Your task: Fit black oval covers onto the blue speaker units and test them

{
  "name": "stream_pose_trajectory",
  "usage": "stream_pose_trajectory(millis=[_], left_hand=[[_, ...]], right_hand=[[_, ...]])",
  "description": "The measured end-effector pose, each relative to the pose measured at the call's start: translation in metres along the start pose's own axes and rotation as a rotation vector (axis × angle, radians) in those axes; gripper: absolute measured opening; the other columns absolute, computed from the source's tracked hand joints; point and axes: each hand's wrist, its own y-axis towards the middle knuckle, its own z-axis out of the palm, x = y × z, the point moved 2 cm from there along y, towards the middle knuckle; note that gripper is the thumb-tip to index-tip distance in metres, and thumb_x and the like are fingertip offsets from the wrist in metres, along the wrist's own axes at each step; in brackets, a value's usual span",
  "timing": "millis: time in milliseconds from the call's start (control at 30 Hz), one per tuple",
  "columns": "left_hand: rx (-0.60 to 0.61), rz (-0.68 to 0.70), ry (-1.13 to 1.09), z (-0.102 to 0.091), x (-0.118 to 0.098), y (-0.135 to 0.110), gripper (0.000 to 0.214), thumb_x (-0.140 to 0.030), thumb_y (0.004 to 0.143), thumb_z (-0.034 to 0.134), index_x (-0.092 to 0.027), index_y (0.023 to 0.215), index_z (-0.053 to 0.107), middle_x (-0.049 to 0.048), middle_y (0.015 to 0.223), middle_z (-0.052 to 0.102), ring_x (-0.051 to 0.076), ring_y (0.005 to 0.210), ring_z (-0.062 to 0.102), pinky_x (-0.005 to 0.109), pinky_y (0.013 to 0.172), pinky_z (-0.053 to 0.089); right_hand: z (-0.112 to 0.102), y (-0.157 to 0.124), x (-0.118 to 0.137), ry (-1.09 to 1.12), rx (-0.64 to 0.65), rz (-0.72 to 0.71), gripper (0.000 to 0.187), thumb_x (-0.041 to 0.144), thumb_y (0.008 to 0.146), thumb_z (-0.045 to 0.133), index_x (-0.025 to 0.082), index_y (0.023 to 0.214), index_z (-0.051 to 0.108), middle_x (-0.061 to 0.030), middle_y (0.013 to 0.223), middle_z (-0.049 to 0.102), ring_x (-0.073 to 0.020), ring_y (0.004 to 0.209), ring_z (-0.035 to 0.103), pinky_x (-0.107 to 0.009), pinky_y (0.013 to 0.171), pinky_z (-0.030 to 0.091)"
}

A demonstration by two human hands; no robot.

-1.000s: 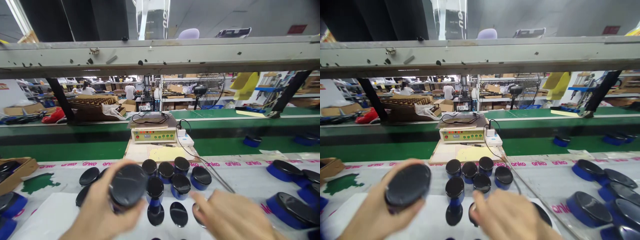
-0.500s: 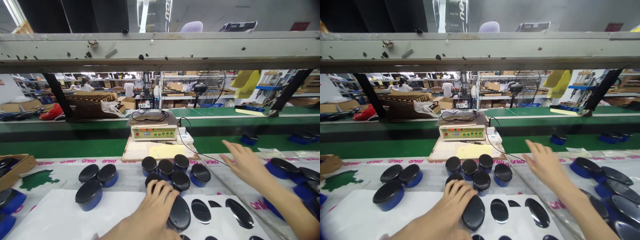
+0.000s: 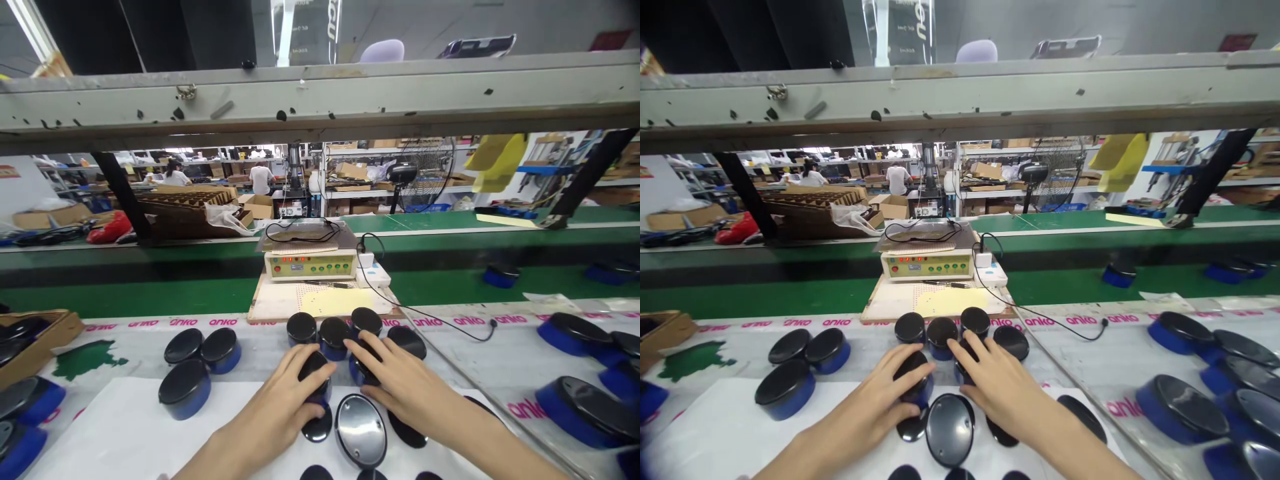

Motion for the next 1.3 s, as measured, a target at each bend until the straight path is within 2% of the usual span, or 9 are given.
stream_pose_trajectory(millis=[200,333,500,600,733,833,967,1033,1300], left_hand=[[0.033,0.066,0.023,-0.027,-0.016,0.008,0.049,-0.037,0.087,0.060,-0.034,0.134,0.047,0.0023,0.145,0.044,0.026,0.135,0.036,0.044,0.107,0.040],[-0.108,0.035,0.082,-0.037,-0.018,0.045,0.042,-0.029,0.091,0.053,-0.020,0.131,0.049,0.0107,0.137,0.050,0.025,0.128,0.043,0.044,0.108,0.036],[-0.097,0.018,0.131,-0.028,-0.010,0.088,0.040,-0.037,0.087,0.061,-0.016,0.120,0.055,0.0100,0.123,0.058,0.027,0.113,0.055,0.052,0.097,0.042],[-0.112,0.017,0.116,-0.025,-0.005,0.096,0.032,-0.036,0.090,0.057,-0.016,0.115,0.057,0.0081,0.116,0.061,0.023,0.104,0.060,0.047,0.091,0.047],[-0.185,0.041,0.023,-0.029,-0.002,0.091,0.032,-0.036,0.087,0.061,-0.015,0.111,0.059,0.0070,0.110,0.062,0.023,0.101,0.060,0.047,0.091,0.047],[-0.297,0.044,-0.099,-0.037,-0.006,0.087,0.053,-0.026,0.074,0.071,-0.017,0.122,0.051,0.0070,0.114,0.058,0.022,0.107,0.057,0.041,0.095,0.046],[-0.468,0.007,-0.255,-0.045,-0.018,0.087,0.074,-0.019,0.067,0.071,-0.020,0.133,0.035,0.0074,0.125,0.052,0.020,0.114,0.054,0.035,0.098,0.045],[-0.513,-0.009,-0.312,-0.049,-0.024,0.086,0.071,-0.024,0.068,0.072,-0.021,0.129,0.036,0.0055,0.118,0.058,0.020,0.106,0.059,0.035,0.089,0.050],[-0.581,-0.005,-0.319,-0.061,-0.038,0.078,0.052,-0.023,0.064,0.075,-0.018,0.112,0.054,0.0049,0.109,0.062,0.024,0.103,0.057,0.038,0.089,0.047]], right_hand=[[-0.031,-0.010,-0.007,0.181,0.006,0.089,0.047,0.019,0.086,0.053,0.025,0.131,0.047,-0.0099,0.143,0.041,-0.0272,0.121,0.049,-0.042,0.092,0.049],[-0.034,-0.005,-0.005,0.207,0.177,0.032,0.052,0.018,0.076,0.062,0.027,0.126,0.056,-0.0084,0.136,0.052,-0.0342,0.118,0.049,-0.055,0.096,0.041],[-0.047,0.028,-0.020,0.230,0.176,0.054,0.034,0.024,0.089,0.051,0.024,0.122,0.059,-0.0071,0.122,0.062,-0.0244,0.113,0.055,-0.041,0.097,0.043],[-0.042,0.053,-0.035,0.205,0.191,0.155,0.040,0.030,0.089,0.057,0.017,0.127,0.052,-0.0121,0.124,0.057,-0.0256,0.109,0.057,-0.045,0.092,0.046],[-0.023,0.068,-0.045,0.240,0.260,0.199,0.027,0.035,0.090,0.059,0.015,0.109,0.060,-0.0061,0.108,0.062,-0.0185,0.090,0.062,-0.039,0.078,0.052],[-0.027,0.066,-0.045,0.333,0.186,0.170,0.021,0.032,0.089,0.060,0.015,0.102,0.063,-0.0064,0.103,0.065,-0.0198,0.092,0.062,-0.041,0.082,0.051],[-0.053,0.059,-0.037,0.529,-0.068,0.134,0.038,0.037,0.097,0.041,0.021,0.131,0.047,-0.0114,0.132,0.053,-0.0228,0.115,0.055,-0.039,0.093,0.047],[-0.063,0.057,-0.029,0.623,-0.138,0.100,0.046,0.042,0.096,0.040,0.025,0.139,0.037,-0.0094,0.141,0.045,-0.0218,0.119,0.053,-0.035,0.089,0.051],[-0.060,0.057,-0.012,0.867,-0.244,0.027,0.035,0.034,0.090,0.054,0.027,0.124,0.053,-0.0074,0.130,0.054,-0.0227,0.118,0.052,-0.035,0.089,0.051]])
